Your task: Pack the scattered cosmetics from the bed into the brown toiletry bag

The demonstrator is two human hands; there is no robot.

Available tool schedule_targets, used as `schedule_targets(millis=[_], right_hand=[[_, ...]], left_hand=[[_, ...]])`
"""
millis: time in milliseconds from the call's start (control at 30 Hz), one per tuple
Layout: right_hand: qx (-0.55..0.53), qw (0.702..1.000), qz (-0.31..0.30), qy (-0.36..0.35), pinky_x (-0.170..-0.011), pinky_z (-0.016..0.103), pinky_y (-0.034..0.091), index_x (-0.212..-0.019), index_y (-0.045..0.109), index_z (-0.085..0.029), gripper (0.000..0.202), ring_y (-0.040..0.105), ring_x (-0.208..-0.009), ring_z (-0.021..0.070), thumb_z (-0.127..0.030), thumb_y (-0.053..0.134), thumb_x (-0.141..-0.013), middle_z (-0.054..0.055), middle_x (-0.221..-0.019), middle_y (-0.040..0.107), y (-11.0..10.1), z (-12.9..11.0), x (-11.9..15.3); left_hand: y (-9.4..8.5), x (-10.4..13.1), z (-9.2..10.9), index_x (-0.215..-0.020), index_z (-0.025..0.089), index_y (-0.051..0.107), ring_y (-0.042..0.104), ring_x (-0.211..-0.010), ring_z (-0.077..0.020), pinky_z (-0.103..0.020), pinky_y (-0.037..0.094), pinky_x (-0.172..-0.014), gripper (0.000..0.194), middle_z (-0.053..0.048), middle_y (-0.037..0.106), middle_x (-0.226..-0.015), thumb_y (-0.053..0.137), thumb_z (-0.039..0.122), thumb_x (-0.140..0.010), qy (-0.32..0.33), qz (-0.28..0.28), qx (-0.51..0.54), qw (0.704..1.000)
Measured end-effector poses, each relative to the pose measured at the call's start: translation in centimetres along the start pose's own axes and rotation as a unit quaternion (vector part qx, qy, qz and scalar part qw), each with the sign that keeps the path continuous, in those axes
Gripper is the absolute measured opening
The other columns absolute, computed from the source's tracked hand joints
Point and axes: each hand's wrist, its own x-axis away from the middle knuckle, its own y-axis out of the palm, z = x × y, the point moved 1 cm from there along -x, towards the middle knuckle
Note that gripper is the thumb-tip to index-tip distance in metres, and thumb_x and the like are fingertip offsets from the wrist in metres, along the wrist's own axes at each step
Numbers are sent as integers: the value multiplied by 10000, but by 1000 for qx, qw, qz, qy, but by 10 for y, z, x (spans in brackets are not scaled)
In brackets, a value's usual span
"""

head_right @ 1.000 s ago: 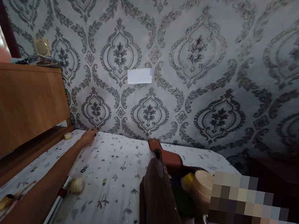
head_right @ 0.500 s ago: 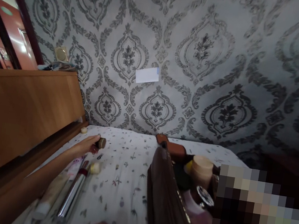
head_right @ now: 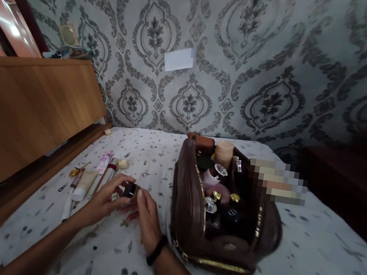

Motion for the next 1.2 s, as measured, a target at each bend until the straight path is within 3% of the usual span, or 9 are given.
schedule_targets(millis=[200, 433, 800, 933, 1067, 1200], right_hand=[[-26, 999, 16, -18, -556, 263, 472, -1110, 578, -201, 519, 630, -748, 179, -605, 632, -789, 49, -920, 670, -3, -1, 1], [-42, 999, 22, -16, -596, 255, 498, -1123, 576, -207, 602, 637, -816, 175, -574, 753, -679, 46, -1002, 630, -6, 6, -5], [-61, 998, 16, -30, -639, 269, 511, -1070, 610, -197, 519, 631, -816, 169, -574, 715, -730, 59, -1006, 662, -6, 11, -7], [-77, 996, 21, -26, -617, 269, 510, -1017, 626, -185, 533, 634, -751, 162, -606, 721, -704, 42, -912, 666, -6, 12, -8], [-93, 995, 43, -14, -606, 267, 513, -1016, 611, -184, 597, 636, -757, 168, -632, 750, -646, 34, -884, 645, -6, 16, -8], [-74, 996, 43, -33, -609, 263, 508, -1041, 593, -163, 640, 639, -787, 172, -672, 703, -668, 59, -934, 636, -7, 21, -9]], left_hand=[[18, 6, -18, -1301, 274, 475, 493, -1203, -241, -315, 468, -889, 499, -67, 520, -1304, 654, 360, -844, -10, 37, 70, 997], [24, 12, -21, -1284, 203, 466, 573, -1034, -218, -352, 470, -847, 389, -102, 576, -1194, 494, 381, -939, -23, 83, -42, 995], [26, 15, -20, -1249, 225, 512, 557, -1074, -213, -320, 476, -824, 340, -82, 566, -1184, 529, 311, -920, 39, 83, -34, 995], [27, 16, -22, -1238, 226, 525, 549, -1101, -224, -328, 490, -833, 350, -94, 558, -1196, 550, 337, -907, 48, 85, -30, 995], [27, 18, -27, -1258, 234, 527, 546, -1158, -252, -355, 504, -867, 384, -107, 560, -1255, 563, 363, -898, 19, 91, -34, 995], [26, 16, -34, -1247, 228, 552, 576, -1152, -272, -369, 524, -885, 447, -105, 591, -1265, 611, 433, -855, -33, 94, -14, 995]])
